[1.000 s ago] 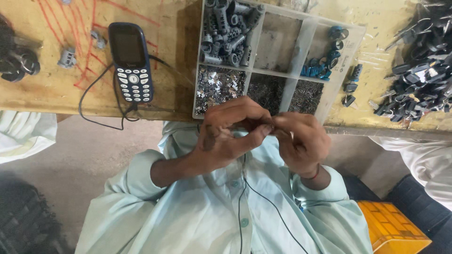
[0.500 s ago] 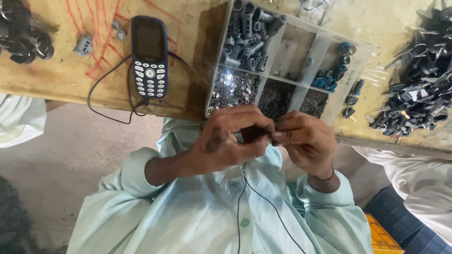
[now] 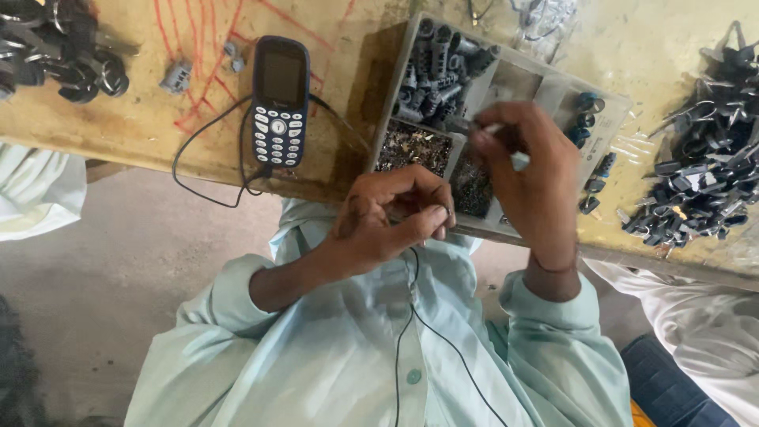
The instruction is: The person sits at a workbench and assembles small hardware components by hand. They pick parts from a compartment tray, fit pieces together in their hands, and place finished assemblies onto a pile on the bench.
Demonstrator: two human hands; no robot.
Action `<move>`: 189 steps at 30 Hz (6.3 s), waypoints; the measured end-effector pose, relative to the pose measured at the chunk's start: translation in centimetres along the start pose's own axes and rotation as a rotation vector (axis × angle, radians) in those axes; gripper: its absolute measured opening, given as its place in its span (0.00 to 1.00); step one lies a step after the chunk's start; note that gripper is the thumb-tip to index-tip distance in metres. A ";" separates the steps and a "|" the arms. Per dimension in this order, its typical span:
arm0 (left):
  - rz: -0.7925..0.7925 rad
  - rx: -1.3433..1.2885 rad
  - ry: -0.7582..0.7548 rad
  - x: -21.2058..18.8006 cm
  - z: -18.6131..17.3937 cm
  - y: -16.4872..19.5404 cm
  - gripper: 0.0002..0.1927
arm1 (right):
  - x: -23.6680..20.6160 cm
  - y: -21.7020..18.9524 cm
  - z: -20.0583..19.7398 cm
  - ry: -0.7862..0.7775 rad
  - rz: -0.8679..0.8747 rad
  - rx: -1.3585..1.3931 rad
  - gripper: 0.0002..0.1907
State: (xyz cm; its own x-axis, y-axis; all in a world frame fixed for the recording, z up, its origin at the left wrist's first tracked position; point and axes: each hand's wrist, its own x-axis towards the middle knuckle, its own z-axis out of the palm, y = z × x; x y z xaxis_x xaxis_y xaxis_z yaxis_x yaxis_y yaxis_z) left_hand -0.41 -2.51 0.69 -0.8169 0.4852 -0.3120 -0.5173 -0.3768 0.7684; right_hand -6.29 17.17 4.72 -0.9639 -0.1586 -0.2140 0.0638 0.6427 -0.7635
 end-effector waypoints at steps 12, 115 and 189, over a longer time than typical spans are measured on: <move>-0.134 -0.214 -0.031 1.6 0.7 -1.8 0.07 | -7.1 4.3 1.1 0.051 -0.181 0.293 0.20; 0.769 0.759 -0.121 3.6 3.1 -0.1 0.19 | -11.3 12.6 -8.1 0.164 0.073 -0.477 0.17; 0.194 0.137 -0.023 0.4 3.5 -0.9 0.24 | -7.3 2.2 -3.0 0.035 -0.447 -0.213 0.39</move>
State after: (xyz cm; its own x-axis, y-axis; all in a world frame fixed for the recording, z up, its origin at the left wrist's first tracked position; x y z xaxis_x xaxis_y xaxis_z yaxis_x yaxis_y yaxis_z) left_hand 0.63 0.80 1.85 -0.8908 0.4325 -0.1393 -0.3103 -0.3550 0.8819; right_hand 0.14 21.98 6.38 -0.8932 -0.4308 0.1290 -0.4083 0.6567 -0.6340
